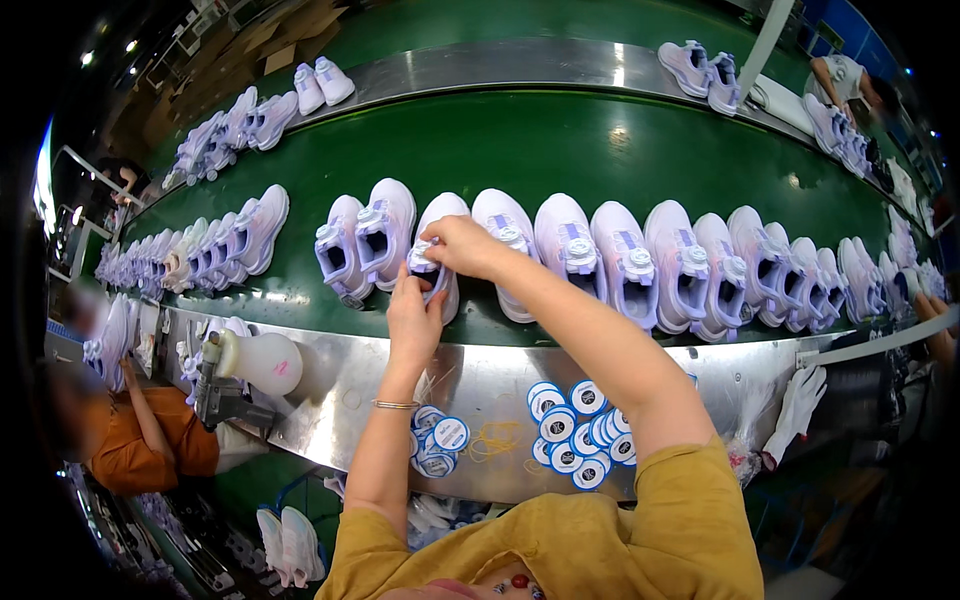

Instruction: The person attaches circular blue and white tags to pairs of light purple sneakers on a green conveyor belt. They pick up each tag, place it on the shoe tongue, and move the pair forward along the belt. The process repeats for multiple pairs in sequence.

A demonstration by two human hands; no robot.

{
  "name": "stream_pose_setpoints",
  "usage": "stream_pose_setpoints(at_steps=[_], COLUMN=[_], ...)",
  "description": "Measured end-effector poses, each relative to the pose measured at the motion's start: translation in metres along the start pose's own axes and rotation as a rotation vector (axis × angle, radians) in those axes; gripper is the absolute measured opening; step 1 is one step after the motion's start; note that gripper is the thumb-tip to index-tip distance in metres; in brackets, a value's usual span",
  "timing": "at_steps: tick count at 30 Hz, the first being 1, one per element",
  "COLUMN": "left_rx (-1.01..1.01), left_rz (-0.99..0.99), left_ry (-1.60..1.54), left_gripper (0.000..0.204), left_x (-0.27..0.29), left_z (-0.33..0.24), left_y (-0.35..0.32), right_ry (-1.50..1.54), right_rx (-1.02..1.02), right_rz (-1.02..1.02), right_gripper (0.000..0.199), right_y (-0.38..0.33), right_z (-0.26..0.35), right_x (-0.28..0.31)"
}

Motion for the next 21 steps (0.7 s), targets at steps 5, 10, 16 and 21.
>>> stream_pose_setpoints(at_steps=[5, 10, 16, 21], left_rx=[0.001, -0.002, 0.035, 0.037], left_rz=[0.076, 0.113, 0.043, 0.008], left_ry=[-0.025, -0.041, 0.016, 0.074], left_gripper=[0.024, 0.027, 0.024, 0.024], left_x=[-0.003, 0.002, 0.01, -0.006], left_z=[-0.003, 0.002, -0.001, -0.014], left_y=[0.0, -0.006, -0.01, -0.007], right_ry=[-0.247, -0.3, -0.625, -0.626], right_rx=[0.066, 0.422, 0.369, 0.291], right_rz=[-0.298, -0.347, -0.455, -0.38], right_gripper=[0.046, 0.032, 0.014, 0.016], right_y=[-0.037, -0.113, -0.14, -0.135], right_z=[0.019, 0.094, 0.055, 0.039], right_x=[0.007, 0.038, 0.082, 0.046])
Point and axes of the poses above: each hand's wrist, its own y-axis towards the middle knuckle, its own x-axis out of the back of the hand, z = x × y, the point moved 10 cm from there along y, towards the middle knuckle, and after that the axes turned 15 degrees about -z, right-handed, at the moved point
